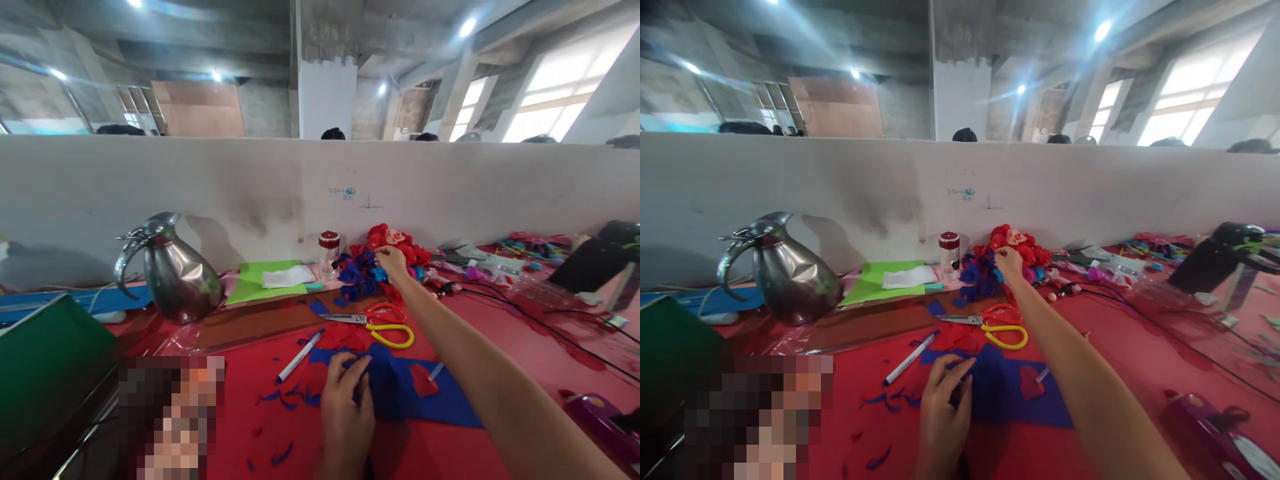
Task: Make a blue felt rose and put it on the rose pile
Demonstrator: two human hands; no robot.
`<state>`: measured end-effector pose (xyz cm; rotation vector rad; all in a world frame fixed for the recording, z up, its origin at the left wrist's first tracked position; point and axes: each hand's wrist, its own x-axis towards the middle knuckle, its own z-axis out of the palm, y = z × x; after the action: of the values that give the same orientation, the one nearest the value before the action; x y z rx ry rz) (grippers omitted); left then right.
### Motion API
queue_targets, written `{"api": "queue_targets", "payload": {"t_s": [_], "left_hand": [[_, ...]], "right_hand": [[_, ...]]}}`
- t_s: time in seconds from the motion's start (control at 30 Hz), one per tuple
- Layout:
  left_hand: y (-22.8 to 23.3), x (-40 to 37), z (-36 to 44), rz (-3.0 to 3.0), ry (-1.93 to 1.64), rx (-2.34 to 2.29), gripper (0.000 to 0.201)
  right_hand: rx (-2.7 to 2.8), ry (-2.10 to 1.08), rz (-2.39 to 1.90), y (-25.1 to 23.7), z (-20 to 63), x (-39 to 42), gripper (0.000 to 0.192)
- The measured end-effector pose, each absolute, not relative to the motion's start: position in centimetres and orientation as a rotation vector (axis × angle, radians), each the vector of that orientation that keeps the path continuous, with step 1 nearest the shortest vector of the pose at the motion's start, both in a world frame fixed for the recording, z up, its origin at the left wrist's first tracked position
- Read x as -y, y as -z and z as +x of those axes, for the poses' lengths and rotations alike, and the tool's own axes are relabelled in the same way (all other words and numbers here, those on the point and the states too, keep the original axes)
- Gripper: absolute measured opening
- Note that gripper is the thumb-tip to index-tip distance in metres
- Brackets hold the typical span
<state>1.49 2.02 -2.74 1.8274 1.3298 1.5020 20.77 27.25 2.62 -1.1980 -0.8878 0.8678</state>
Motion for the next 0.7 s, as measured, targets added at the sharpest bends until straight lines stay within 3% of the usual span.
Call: {"api": "queue_targets", "payload": {"t_s": [0.23,0.4,0.7], "left_hand": [[2.6,-2.0,1.4,1.844,-1.456,-1.342,0.032],[2.5,-2.0,1.4,1.852,-1.455,-1.342,0.032],[2.3,-2.1,1.4,1.867,-1.437,-1.317,0.033]], "right_hand": [[1.157,-0.529,-1.419,-1.5,20.0,-24.8,0.006],[1.385,-0.419,-1.486,-0.3,18.0,-22.8,0.037],[1.399,-0.356,-1.440,-1.1,18.3,-22.0,0.019]]}}
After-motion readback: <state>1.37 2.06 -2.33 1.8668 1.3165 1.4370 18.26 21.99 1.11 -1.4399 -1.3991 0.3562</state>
